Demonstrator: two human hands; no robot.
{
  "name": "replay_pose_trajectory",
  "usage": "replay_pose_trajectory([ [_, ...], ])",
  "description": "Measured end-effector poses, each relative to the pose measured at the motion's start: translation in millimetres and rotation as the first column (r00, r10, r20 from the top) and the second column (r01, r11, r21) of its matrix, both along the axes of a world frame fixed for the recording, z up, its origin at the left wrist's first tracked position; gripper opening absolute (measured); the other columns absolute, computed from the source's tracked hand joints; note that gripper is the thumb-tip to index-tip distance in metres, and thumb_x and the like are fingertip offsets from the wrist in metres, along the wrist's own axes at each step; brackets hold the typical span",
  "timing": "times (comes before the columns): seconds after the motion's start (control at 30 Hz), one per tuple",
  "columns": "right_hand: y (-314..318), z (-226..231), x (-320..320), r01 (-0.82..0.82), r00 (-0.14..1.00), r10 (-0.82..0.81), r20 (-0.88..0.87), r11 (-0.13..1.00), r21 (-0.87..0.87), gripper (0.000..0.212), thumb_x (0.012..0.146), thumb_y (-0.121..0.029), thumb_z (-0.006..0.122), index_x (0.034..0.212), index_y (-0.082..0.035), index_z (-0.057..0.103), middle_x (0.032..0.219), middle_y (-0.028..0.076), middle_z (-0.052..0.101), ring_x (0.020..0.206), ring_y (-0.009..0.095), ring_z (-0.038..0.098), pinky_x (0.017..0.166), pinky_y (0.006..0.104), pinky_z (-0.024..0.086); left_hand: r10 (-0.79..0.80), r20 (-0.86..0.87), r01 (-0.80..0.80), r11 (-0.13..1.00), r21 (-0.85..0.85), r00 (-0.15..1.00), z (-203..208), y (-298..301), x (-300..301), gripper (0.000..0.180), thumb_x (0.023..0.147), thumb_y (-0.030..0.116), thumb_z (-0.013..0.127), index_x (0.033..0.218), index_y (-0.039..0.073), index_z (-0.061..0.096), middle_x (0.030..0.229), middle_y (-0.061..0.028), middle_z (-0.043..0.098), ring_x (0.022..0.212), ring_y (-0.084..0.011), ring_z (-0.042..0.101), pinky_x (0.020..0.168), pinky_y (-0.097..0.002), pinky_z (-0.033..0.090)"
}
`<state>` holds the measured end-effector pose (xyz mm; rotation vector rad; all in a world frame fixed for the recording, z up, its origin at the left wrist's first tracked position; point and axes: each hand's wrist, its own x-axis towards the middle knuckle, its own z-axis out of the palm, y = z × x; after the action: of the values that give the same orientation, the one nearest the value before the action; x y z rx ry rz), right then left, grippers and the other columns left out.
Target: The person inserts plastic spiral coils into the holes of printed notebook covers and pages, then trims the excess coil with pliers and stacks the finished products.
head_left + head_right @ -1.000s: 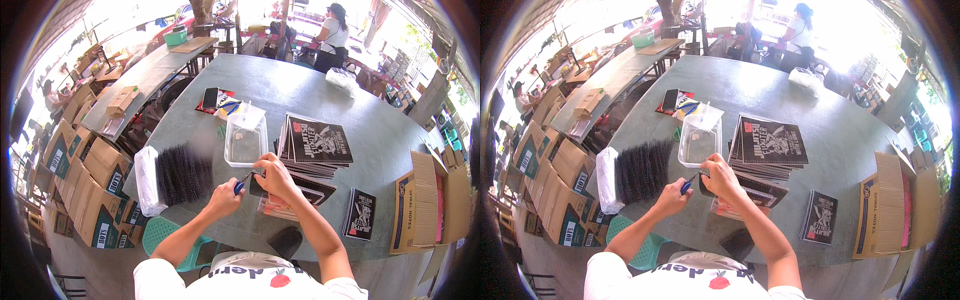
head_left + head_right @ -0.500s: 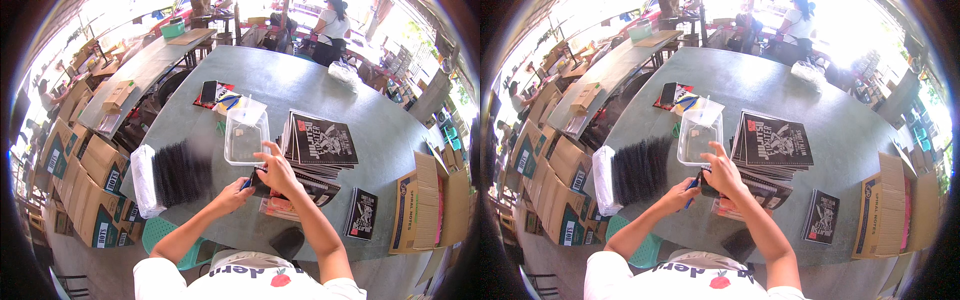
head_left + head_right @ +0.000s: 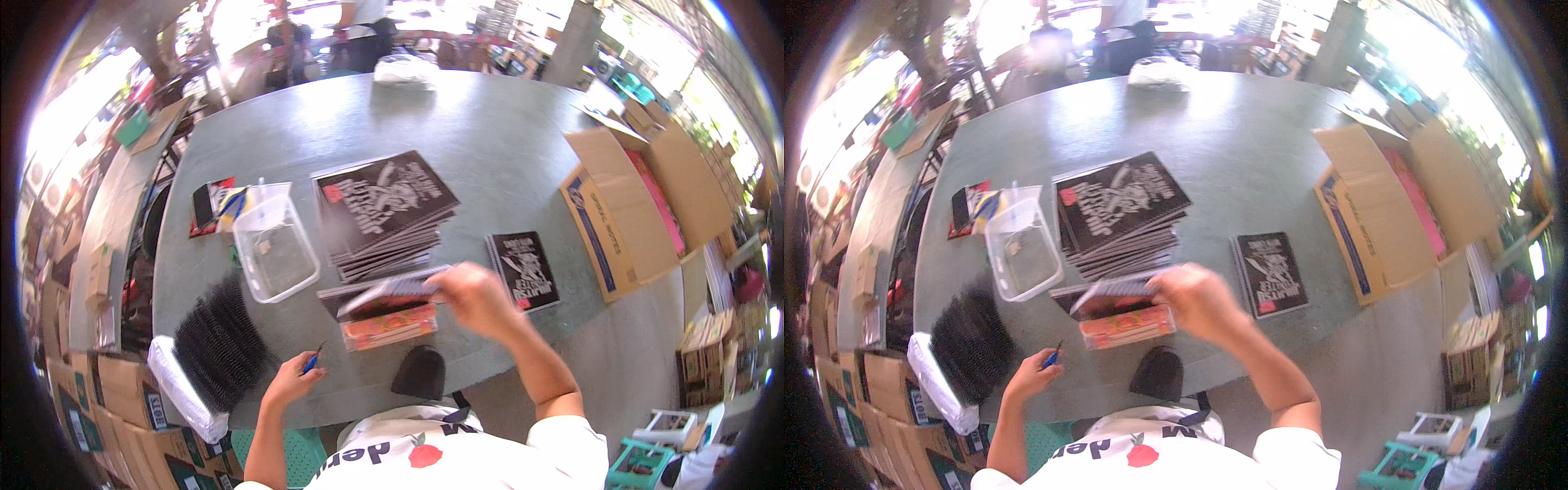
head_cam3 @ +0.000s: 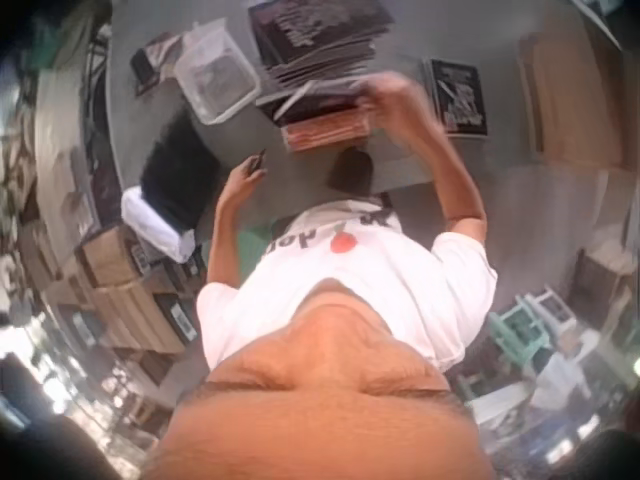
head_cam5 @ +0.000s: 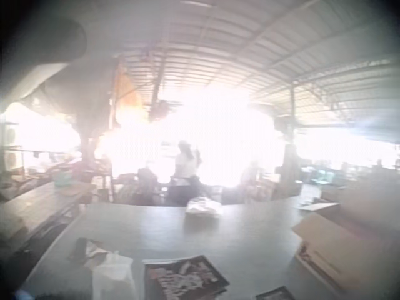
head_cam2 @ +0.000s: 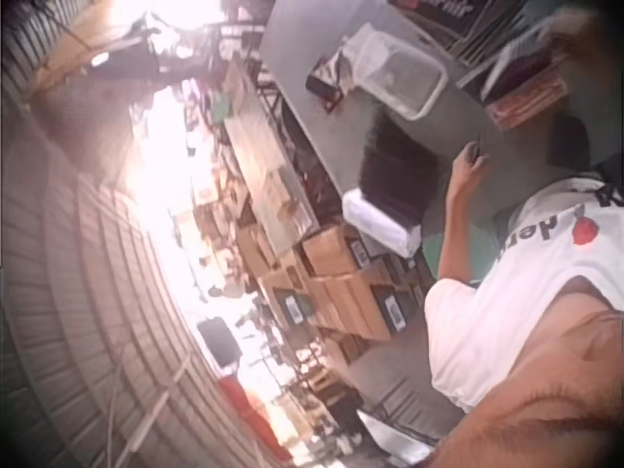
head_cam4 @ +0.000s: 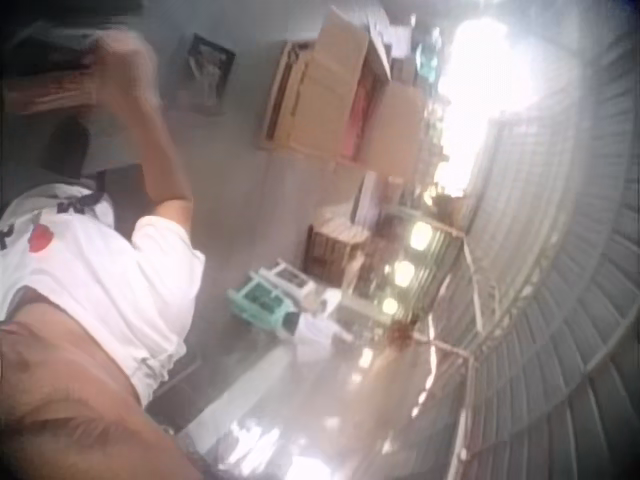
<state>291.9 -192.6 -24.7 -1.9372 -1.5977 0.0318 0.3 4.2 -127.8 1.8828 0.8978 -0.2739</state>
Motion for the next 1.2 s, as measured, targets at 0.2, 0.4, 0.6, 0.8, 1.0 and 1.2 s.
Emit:
replay_pose_trajectory([
  [0.2,-111.0,29.4,79.7,0.622,0.779,-0.606,-0.16,0.715,0.318,0.023,0.076,-0.009,0.067,0.098,-0.001,0.064,0.079,0.006,0.051,0.069,0.016,0.054,0.059,0.026,0.042,-0.02,0.044,0.012,0.985,0.173,0.999,-12.1,-0.3,9.0,0.047,0.077,0.027,0.065,0.114,0.0,0.054,0.093,-0.018,0.063,0.082,-0.0248,0.061,0.076,-0.0342,0.047],
  [0.4,-108.4,-60.1,117.0,0.806,0.535,-0.823,0.189,0.565,0.176,0.047,0.074,-0.005,0.057,0.12,-0.005,0.054,0.085,0.018,0.053,0.078,0.034,0.056,0.068,0.0429,0.047,0.044,0.065,-0.071,0.862,0.502,0.997,-25.8,-0.2,22.2,0.043,0.075,0.024,0.064,0.11,0.001,0.055,0.096,-0.02,0.059,0.09,-0.0361,0.058,0.08,-0.0421,0.045],
  [0.6,-80.2,-167.4,94.3,0.764,0.636,-0.745,0.201,0.572,-0.298,0.056,0.08,-0.032,0.063,0.128,-0.009,0.045,0.102,0.014,0.056,0.08,0.033,0.063,0.067,0.0415,0.052,0.16,0.048,-0.145,0.674,0.724,0.986,-57.9,-9.7,23.0,0.044,0.074,0.026,0.066,0.109,0.003,0.054,0.098,-0.0186,0.053,0.091,-0.038,0.052,0.08,-0.0454,0.043],
  [0.8,-97.0,-182.6,119.4,0.742,0.669,-0.742,0.05,0.662,-0.104,0.036,0.082,-0.028,0.061,0.11,-0.006,0.058,0.091,0.014,0.062,0.081,0.031,0.064,0.07,0.0413,0.052,0.256,0.118,-0.231,0.474,0.85,0.959,-71.1,-11.5,54.4,0.051,0.074,0.035,0.066,0.113,0.006,0.053,0.104,-0.0118,0.05,0.101,-0.0316,0.047,0.083,-0.0436,0.038],
  [1.0,11.0,-28.3,97.4,0.405,0.893,-0.449,0.003,0.809,0.426,0.014,0.084,-0.012,0.059,0.096,-0.008,0.066,0.086,0.01,0.066,0.076,0.026,0.063,0.065,0.0349,0.05,0.33,0.232,-0.329,0.28,0.902,0.915,-99.9,8.8,82.1,0.056,0.076,0.041,0.062,0.119,0.006,0.051,0.107,-0.0096,0.05,0.104,-0.0276,0.044,0.085,-0.0424,0.032],
  [1.2,96.1,-16.1,51.3,-0.139,0.95,0.117,0.288,0.989,0.055,0.042,0.074,-0.023,0.069,0.114,-0.015,0.059,0.123,0.003,0.053,0.119,0.022,0.044,0.099,0.0394,0.035,0.209,0.318,-0.371,0.311,0.875,0.925,-92.3,12.1,90.1,0.053,0.077,0.041,0.062,0.115,0.005,0.053,0.107,-0.0114,0.049,0.106,-0.0298,0.042,0.09,-0.0441,0.03],
])
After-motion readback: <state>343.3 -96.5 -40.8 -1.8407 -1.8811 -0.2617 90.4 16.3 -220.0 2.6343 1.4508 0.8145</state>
